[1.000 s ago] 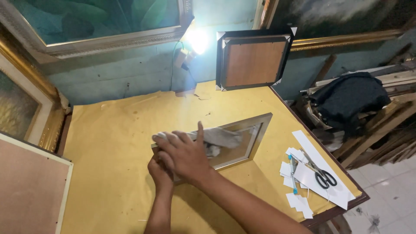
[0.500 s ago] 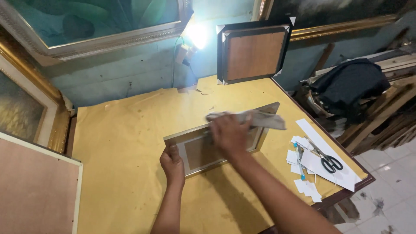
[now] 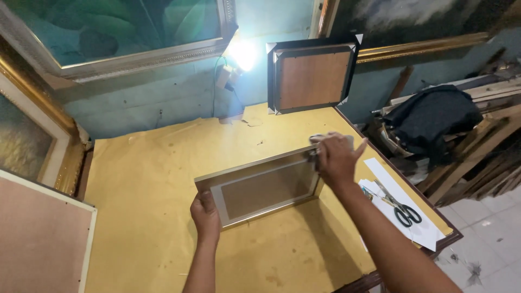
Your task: Cleaning a picture frame and then applying protective paper corners to it using a cloth and a small hand tool.
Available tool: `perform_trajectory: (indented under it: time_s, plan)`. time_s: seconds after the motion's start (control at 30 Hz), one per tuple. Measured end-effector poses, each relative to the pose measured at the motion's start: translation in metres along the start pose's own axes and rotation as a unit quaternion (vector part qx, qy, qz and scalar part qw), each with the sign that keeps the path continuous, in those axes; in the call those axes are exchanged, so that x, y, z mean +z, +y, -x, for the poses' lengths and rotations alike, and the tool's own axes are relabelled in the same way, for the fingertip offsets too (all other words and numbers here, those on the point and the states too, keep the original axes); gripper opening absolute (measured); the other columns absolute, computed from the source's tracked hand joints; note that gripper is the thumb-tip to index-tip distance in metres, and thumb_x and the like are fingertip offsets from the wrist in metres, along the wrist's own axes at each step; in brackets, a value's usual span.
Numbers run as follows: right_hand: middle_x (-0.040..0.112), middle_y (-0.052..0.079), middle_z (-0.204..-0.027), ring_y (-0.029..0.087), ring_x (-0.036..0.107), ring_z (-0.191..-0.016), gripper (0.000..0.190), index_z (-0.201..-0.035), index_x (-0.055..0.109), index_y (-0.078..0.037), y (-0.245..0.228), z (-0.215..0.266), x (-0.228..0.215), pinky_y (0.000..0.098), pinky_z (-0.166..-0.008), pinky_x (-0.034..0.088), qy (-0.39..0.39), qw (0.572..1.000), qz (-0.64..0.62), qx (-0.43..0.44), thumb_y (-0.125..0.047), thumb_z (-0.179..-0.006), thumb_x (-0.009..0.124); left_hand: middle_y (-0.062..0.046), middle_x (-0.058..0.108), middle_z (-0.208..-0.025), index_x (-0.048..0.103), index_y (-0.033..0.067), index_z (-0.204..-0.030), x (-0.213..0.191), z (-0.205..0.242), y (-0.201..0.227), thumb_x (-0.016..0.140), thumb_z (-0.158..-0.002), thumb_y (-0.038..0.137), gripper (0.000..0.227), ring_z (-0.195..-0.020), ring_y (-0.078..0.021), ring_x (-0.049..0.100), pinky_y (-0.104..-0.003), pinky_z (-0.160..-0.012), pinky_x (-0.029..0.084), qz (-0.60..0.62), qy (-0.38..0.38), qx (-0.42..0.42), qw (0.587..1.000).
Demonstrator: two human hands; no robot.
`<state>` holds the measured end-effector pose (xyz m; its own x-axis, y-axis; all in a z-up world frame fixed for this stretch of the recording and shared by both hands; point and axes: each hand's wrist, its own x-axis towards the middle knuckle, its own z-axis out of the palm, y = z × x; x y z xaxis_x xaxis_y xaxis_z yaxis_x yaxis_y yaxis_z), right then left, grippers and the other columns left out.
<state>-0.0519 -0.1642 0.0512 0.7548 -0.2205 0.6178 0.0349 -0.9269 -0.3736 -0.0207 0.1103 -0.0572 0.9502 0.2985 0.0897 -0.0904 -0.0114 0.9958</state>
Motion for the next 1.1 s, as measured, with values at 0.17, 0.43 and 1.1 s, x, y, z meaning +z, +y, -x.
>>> perform_trajectory:
  time_s: [0.17, 0.43, 1.1]
  plan:
    - [0.063, 0.004, -0.104, 0.026, 0.053, -0.103, 0.044, -0.118, 0.053, -0.03, 0.069, -0.001, 0.006, 0.0477, -0.098, 0.014, -0.067, 0.959, -0.115, 0.251, -0.042, -0.089, 0.022, -0.004, 0.057, -0.069, 0.057, 0.0099, -0.085, 0.001, 0.017, -0.025, 0.039, -0.081, 0.049, 0.043, -0.064, -0.0163, 0.05, -0.031, -0.059, 0.036, -0.075, 0.011, -0.082, 0.994]
    - [0.033, 0.004, -0.138, 0.023, 0.021, -0.131, 0.063, -0.128, 0.044, -0.02, 0.113, 0.069, 0.084, 0.0445, -0.104, 0.013, -0.254, 0.912, -0.153, 0.284, -0.054, -0.082, 0.016, -0.01, 0.06, -0.093, 0.054, 0.0059, -0.101, 0.015, 0.028, -0.003, 0.045, -0.077, 0.05, 0.051, -0.085, -0.0228, 0.053, -0.034, -0.072, 0.038, -0.1, 0.042, -0.232, 0.967]
    - [0.055, 0.003, -0.122, 0.028, 0.045, -0.117, 0.051, -0.119, 0.056, -0.021, 0.103, 0.118, 0.075, 0.0389, -0.098, 0.035, -0.287, 0.828, -0.176, 0.449, -0.043, -0.073, 0.055, -0.021, 0.036, -0.124, 0.043, 0.0054, -0.129, -0.002, 0.038, -0.065, 0.045, -0.074, 0.063, 0.08, -0.118, -0.0378, 0.033, -0.042, -0.094, 0.033, -0.364, -0.023, -0.269, 0.892]
